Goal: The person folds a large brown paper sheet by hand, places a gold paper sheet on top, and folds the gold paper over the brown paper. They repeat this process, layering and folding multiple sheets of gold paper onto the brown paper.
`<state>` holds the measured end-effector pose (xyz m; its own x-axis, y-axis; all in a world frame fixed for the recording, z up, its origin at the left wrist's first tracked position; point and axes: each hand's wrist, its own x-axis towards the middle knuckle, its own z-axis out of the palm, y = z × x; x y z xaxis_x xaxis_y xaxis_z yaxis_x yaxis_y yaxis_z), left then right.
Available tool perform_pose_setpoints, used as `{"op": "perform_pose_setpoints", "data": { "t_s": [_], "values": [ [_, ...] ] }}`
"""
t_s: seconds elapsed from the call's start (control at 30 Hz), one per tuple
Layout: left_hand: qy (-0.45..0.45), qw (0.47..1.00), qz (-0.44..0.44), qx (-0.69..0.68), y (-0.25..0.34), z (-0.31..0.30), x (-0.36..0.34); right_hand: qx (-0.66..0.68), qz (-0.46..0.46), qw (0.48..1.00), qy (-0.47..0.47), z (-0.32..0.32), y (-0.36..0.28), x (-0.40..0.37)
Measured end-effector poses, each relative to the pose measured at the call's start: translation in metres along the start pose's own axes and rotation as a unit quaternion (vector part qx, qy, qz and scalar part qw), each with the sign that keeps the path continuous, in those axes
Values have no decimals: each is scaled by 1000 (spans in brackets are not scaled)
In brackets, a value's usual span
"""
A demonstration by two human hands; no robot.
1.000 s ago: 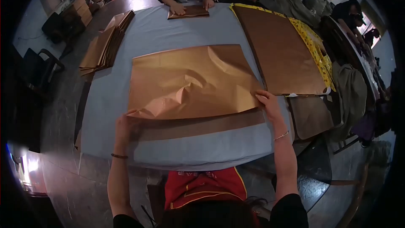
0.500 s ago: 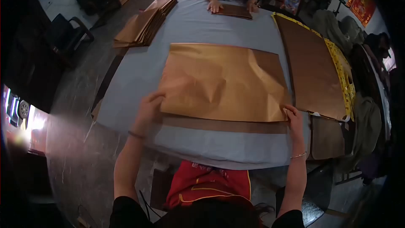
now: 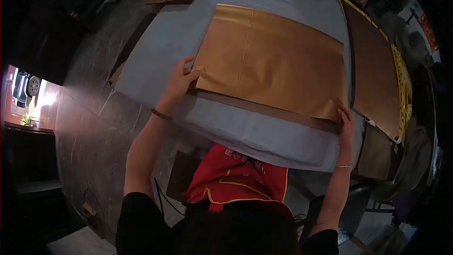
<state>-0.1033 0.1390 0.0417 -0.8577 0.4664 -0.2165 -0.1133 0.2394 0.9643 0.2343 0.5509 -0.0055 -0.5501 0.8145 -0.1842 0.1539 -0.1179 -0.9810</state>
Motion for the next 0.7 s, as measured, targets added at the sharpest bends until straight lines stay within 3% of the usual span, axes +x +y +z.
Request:
{"op": "perform_pose_setpoints", "data": {
  "t_s": [0.07, 0.13, 0.27, 0.33, 0.4, 0.57, 0.7],
  "values": [
    [7, 1000, -1, 29, -4, -2, -3, -9, -17, 1000, 6, -1, 3, 0],
    [19, 988, 47, 148, -5, -5, -2, 30, -37, 999, -13, -4, 5, 0],
    [11, 988, 49, 147, -7, 0, -4, 18, -65, 998, -4, 6, -13, -19],
    [18, 974, 109, 200, -14, -2, 0, -24, -19, 999, 22, 12, -28, -30],
    [20, 965, 99, 240, -8, -2, -2, -59, -1, 998, 33, 15, -37, -37],
    [22, 958, 144, 246, -28, -10, 12, -55, 22, 997, 45, 14, -44, -45],
    [23, 979, 98, 177, -29, -10, 12, -46, 34, 998, 19, 7, -35, -38]
  ]
}}
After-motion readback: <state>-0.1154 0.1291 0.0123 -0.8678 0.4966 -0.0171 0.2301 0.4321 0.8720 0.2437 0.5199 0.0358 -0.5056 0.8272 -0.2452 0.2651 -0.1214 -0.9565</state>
